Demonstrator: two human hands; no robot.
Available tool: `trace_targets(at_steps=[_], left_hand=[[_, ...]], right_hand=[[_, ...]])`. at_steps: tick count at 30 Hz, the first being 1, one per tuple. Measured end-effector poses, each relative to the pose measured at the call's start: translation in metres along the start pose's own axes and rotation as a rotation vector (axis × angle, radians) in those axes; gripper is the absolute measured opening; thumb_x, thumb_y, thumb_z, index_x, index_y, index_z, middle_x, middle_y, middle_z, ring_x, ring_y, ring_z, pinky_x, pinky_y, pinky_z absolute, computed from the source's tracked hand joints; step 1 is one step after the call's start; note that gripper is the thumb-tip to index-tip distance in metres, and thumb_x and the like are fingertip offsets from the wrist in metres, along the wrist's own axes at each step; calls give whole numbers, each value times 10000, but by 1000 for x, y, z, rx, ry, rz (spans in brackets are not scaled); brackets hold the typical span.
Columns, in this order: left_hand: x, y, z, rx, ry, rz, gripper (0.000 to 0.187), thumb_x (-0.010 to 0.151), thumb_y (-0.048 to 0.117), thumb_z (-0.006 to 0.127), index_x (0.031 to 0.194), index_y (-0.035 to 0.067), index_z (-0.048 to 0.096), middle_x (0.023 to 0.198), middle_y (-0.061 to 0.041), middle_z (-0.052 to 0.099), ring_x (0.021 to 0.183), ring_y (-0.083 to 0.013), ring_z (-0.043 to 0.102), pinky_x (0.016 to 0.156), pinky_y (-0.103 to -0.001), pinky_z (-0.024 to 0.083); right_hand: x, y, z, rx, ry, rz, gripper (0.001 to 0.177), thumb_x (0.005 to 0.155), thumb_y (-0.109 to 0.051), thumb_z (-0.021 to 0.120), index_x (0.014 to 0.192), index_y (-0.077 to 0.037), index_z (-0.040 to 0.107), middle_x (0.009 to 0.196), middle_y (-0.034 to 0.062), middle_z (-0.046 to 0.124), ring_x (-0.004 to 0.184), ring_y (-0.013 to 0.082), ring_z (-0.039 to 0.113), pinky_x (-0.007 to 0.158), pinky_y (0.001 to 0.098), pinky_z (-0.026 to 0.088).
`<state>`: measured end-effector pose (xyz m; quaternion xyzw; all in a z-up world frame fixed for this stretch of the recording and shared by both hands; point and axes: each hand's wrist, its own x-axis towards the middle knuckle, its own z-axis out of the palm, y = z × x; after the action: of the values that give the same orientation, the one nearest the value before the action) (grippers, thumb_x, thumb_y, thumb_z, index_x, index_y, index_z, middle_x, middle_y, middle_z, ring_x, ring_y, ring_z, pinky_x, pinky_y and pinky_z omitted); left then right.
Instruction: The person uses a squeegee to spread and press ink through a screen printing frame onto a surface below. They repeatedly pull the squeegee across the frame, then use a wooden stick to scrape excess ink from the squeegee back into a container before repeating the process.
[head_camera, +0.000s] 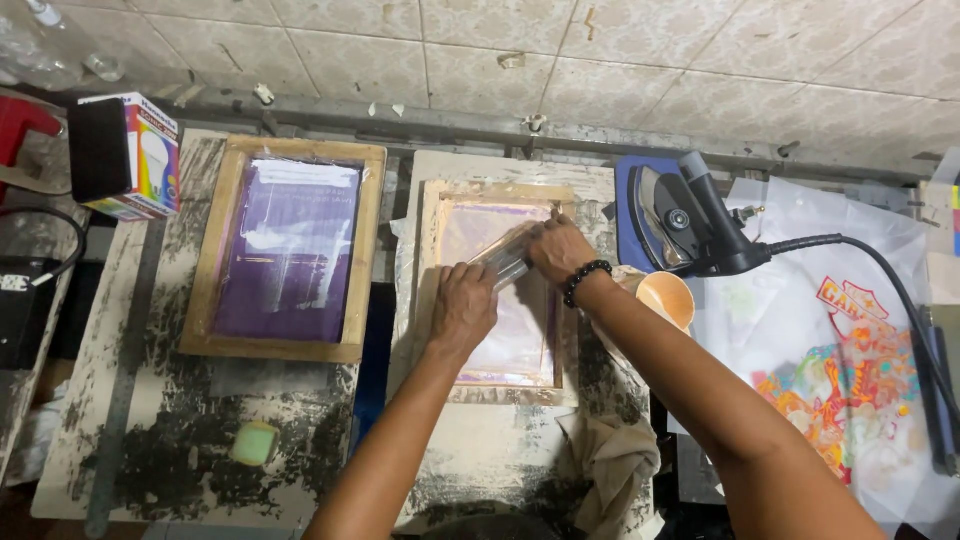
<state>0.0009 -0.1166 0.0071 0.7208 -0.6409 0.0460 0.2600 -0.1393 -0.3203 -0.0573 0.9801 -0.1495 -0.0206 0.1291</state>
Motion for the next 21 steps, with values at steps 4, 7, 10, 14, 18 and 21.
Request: trace_targets(at_steps=[4, 7, 10, 14, 18, 21], left_hand=[[13, -17, -2, -50, -47, -15, 263, 732, 59, 777, 992, 67, 735, 794, -65, 641, 803, -275, 637, 750, -399, 469], [26, -26, 1, -115, -185, -19, 280, 772, 27, 747, 1038, 112, 760, 814, -44, 676, 834, -252, 656, 790, -375, 465], [26, -37, -8, -119, -241, -15, 308, 777, 21, 737, 1068, 121, 763, 845, -49, 698, 860, -258, 667, 811, -398, 470], [26, -39, -6, -155, -286, 12, 305, 765, 25, 733, 1053, 118, 769, 847, -63, 716, 878, -280, 687, 822, -412, 481], [16, -41, -10, -196, -347, 26, 301, 793, 24, 713, 1071, 128, 767, 854, -66, 717, 888, -276, 680, 825, -406, 472], [6, -36, -12, -174, -346, 41, 288, 784, 47, 743, 1060, 124, 773, 853, -71, 722, 887, -281, 683, 823, -415, 476]], right_hand=[[-6, -3, -15, -53, -82, 23, 169, 845, -137, 618, 864, -154, 785, 833, 118, 747, 1058, 399, 693, 895, 487, 466], [-5, -5, -53, -20, -261, 123, 182, 847, -105, 613, 832, -147, 790, 780, 78, 755, 853, 302, 738, 835, 457, 507], [1, -16, -45, -15, -319, 135, 174, 850, -97, 628, 813, -145, 792, 777, 80, 765, 805, 281, 748, 777, 430, 520], [-7, -23, -41, -13, -383, 190, 153, 846, -153, 645, 830, -173, 796, 771, 47, 759, 774, 251, 749, 741, 420, 537], [-12, -38, -61, -1, -440, 174, 168, 871, -163, 638, 890, -141, 803, 795, 41, 764, 776, 239, 750, 718, 390, 552], [-17, -54, -96, 131, -508, 285, 205, 895, -109, 598, 887, -72, 800, 840, 83, 780, 814, 260, 747, 739, 383, 564]])
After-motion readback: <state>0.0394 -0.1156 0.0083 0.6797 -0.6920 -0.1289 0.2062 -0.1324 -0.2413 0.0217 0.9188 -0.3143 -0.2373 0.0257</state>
